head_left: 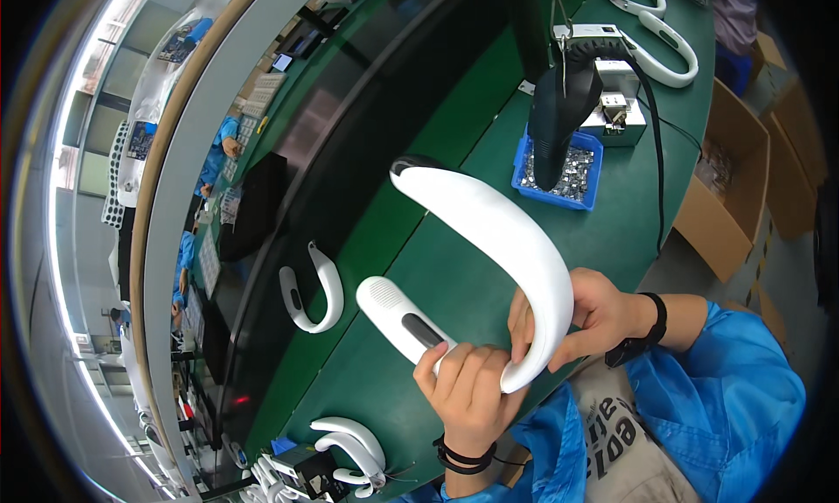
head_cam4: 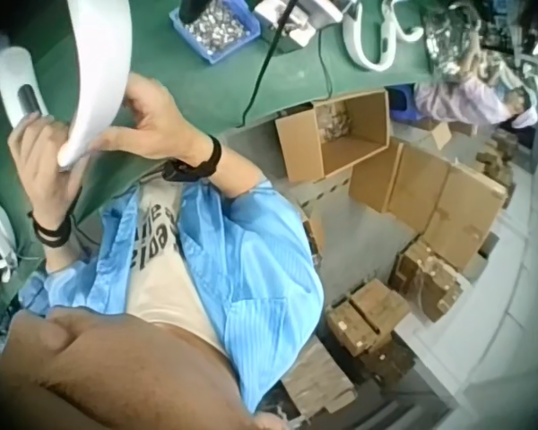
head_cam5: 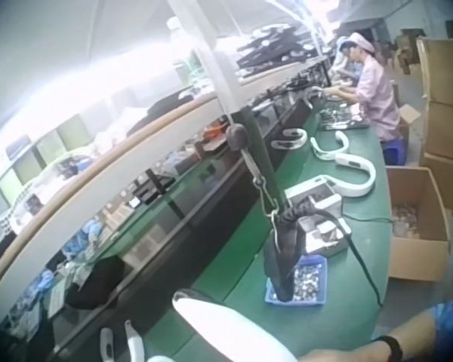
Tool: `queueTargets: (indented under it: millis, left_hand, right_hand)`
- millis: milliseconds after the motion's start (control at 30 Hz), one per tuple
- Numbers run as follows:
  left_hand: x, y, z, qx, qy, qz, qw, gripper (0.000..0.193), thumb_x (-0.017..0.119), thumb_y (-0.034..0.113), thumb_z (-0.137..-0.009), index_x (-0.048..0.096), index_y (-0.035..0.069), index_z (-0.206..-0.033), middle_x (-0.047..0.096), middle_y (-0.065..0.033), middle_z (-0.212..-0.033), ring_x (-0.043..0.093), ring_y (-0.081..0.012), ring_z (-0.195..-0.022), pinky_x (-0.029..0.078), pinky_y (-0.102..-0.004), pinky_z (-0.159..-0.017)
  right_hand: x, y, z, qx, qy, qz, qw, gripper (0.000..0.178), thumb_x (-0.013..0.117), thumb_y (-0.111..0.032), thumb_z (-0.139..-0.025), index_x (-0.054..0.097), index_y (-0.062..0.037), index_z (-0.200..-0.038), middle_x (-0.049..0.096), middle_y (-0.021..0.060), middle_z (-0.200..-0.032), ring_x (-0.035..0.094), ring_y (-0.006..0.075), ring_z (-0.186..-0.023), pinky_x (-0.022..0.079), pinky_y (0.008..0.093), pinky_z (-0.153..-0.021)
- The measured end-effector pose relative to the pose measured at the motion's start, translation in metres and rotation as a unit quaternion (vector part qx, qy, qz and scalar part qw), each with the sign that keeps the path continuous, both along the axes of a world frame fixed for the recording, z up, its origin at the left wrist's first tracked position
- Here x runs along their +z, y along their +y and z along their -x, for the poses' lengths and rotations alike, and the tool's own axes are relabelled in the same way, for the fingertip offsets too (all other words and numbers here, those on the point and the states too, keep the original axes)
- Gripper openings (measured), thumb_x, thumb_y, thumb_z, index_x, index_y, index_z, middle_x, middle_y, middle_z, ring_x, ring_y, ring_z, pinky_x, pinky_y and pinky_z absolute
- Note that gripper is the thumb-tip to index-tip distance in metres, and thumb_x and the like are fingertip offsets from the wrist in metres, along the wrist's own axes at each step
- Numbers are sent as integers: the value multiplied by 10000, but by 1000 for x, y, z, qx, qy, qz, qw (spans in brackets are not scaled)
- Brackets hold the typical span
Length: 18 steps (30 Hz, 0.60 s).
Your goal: Assembling components of a curved white electronic device shell using screws and an electric screwdriver.
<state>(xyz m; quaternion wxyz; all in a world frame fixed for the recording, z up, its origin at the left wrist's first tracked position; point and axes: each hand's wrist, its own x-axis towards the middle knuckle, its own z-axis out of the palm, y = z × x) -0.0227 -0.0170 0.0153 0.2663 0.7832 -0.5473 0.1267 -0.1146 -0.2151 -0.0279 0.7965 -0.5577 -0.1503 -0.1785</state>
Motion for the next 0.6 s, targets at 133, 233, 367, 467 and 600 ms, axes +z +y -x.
queueTargets:
  millis: [133,233,367,467,600]
  left_hand:
    - [3,0,-1,-68,87,-20,994,288,814,267,-859,711,67,-1038,722,-59,-956,689,-259,-921,406,-512,-1117]
    - [-3,1,-5,-89,110,-2,990,283,812,261,-861,722,49,-1027,727,-68,-952,691,-267,-921,431,-496,-1080]
    - [-7,0,-4,-75,128,21,989,270,816,251,-857,732,35,-996,725,-86,-929,696,-274,-917,461,-485,-1011]
    - [-4,-7,-1,-65,113,26,991,252,819,235,-850,729,24,-955,711,-98,-888,691,-283,-892,471,-460,-944]
    - [-7,-10,3,-54,102,27,993,253,801,201,-873,722,-6,-997,708,-126,-876,677,-311,-848,492,-437,-842]
  right_hand:
    - [7,5,3,1,4,-68,998,332,903,-110,-881,722,-2,-1138,768,164,-1132,719,307,-1061,573,426,-930]
    - [19,3,0,-6,7,-4,1000,351,895,-101,-888,729,-6,-1181,756,173,-1181,719,323,-1124,571,450,-1002]
    - [3,1,8,35,67,53,996,368,851,-51,-914,724,13,-1254,747,191,-1249,696,367,-1267,539,501,-1133]
    - [3,2,10,6,56,57,997,355,830,-23,-923,720,24,-1258,749,197,-1260,680,375,-1304,534,528,-1144]
    - [-1,0,8,6,72,54,996,331,821,-41,-938,718,36,-1243,752,196,-1253,691,361,-1286,534,508,-1142]
